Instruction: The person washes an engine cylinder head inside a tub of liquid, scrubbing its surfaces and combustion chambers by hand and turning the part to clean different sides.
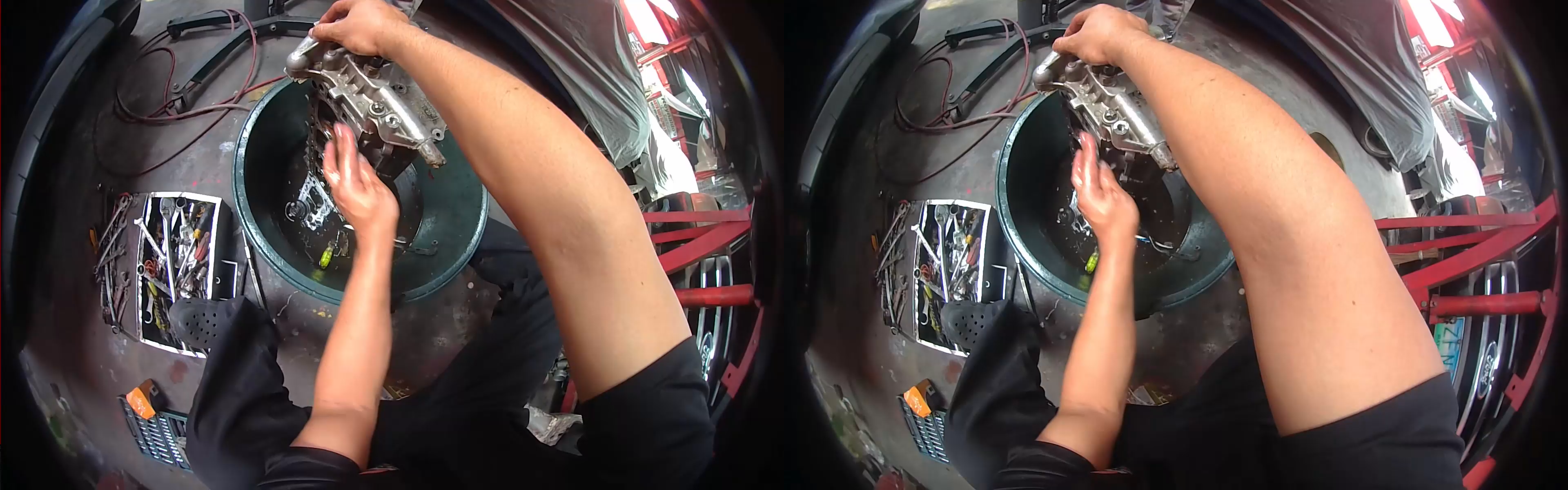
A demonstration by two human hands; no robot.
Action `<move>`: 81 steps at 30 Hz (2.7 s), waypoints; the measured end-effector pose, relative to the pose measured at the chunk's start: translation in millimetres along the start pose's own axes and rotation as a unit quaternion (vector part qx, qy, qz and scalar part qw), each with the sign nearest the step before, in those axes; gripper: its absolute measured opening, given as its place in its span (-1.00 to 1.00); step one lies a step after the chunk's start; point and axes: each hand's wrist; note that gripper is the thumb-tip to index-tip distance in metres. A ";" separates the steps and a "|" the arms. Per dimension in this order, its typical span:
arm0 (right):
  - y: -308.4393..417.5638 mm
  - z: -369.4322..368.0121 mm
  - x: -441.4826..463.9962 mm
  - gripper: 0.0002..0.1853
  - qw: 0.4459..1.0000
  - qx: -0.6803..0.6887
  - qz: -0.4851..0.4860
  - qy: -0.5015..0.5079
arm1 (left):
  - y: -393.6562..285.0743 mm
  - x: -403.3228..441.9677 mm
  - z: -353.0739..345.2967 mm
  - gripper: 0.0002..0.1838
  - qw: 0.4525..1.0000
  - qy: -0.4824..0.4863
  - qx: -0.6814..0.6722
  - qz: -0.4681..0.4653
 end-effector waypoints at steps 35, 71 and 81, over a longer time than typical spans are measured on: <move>-217.5 -152.2 -134.3 -0.62 0.726 0.540 -0.280 -0.321 | -134.4 71.4 24.2 -0.21 0.720 0.350 0.588 -0.120; -216.2 -118.4 -115.1 -0.18 0.834 0.512 -0.185 -0.090 | -124.4 64.5 22.6 -0.28 0.804 0.339 0.475 -0.116; -176.7 -136.4 -124.1 -0.37 0.792 0.475 -0.196 -0.330 | -113.3 62.8 23.4 -0.27 0.800 0.327 0.469 -0.185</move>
Point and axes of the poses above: each hand's wrist, its own x-axis towards the middle knuckle, its own z-axis out of the back of the hand, y = z × x, and after that the axes turned 3 degrees about -x, right-handed
